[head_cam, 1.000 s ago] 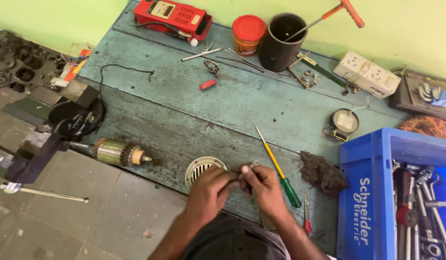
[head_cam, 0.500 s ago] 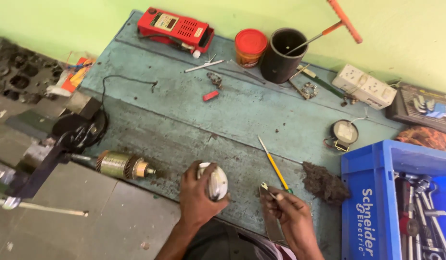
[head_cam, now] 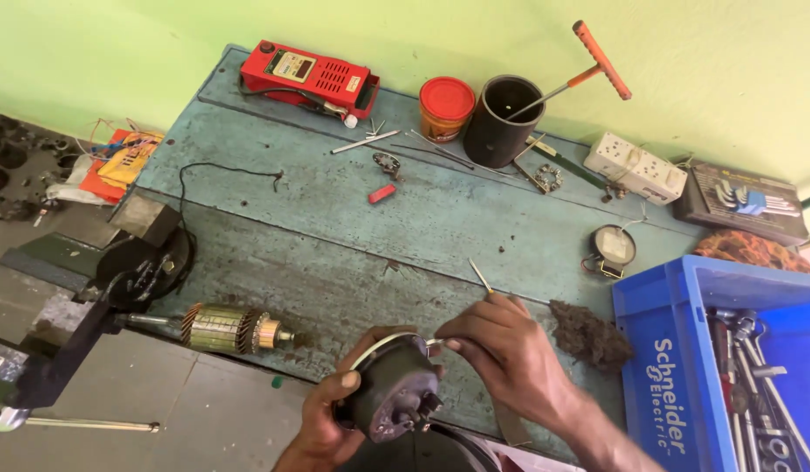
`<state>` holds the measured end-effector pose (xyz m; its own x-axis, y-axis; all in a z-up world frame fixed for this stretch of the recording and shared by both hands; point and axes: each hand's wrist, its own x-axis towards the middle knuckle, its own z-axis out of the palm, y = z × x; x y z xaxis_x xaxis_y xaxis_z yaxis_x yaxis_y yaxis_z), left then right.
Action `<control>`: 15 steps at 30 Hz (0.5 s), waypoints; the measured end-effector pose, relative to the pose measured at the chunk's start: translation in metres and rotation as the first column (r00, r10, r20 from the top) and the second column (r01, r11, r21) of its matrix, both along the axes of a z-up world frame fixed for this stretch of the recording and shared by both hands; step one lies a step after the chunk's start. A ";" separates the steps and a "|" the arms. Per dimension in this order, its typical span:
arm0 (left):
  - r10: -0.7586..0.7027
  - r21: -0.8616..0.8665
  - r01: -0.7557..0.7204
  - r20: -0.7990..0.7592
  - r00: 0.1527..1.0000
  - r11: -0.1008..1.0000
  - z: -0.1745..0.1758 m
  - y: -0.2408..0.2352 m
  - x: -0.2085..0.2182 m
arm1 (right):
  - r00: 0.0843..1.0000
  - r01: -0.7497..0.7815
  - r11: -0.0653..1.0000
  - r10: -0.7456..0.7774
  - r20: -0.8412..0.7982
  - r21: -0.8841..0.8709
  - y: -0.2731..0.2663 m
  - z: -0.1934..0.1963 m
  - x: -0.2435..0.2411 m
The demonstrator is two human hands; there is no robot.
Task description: The recorder disassembles a starter motor component on a workbench, removing housing and inspecting internal parts.
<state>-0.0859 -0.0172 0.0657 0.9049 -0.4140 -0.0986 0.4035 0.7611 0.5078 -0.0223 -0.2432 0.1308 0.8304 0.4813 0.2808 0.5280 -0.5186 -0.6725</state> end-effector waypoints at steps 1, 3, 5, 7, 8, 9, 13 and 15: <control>-0.003 -0.004 0.003 0.002 1.000 1.000 0.003 0.003 0.001 | 1.000 0.003 1.000 -0.003 0.002 -0.004 0.005 0.005 0.004; -0.030 0.008 0.030 0.063 0.998 1.000 0.010 0.007 0.001 | 0.981 -0.114 0.978 0.139 0.138 -0.172 0.015 0.015 0.009; -0.043 -0.028 0.044 0.030 0.999 0.999 0.009 0.013 0.001 | 0.970 -0.127 0.968 0.167 0.179 -0.216 0.021 0.020 0.012; -0.047 -0.059 0.046 -0.008 0.999 0.997 0.006 0.018 0.000 | 0.955 -0.148 0.956 0.206 0.216 -0.255 0.028 0.025 0.014; -0.053 -0.058 0.052 -0.024 0.998 0.997 0.004 0.021 -0.001 | 0.932 -0.158 0.939 0.244 0.268 -0.306 0.032 0.028 0.014; -0.060 -0.058 0.057 -0.041 0.997 0.997 0.002 0.023 -0.002 | 0.905 -0.164 0.920 0.284 0.318 -0.357 0.035 0.030 0.014; -0.112 -0.092 0.109 -0.030 0.993 0.990 -0.002 0.030 -0.002 | 0.871 -0.189 0.853 0.375 0.319 -0.486 0.042 0.030 0.016; -0.112 -0.082 0.101 -0.137 0.984 0.991 -0.008 0.032 -0.003 | 0.858 -0.211 0.791 0.431 0.278 -0.575 0.043 0.027 0.017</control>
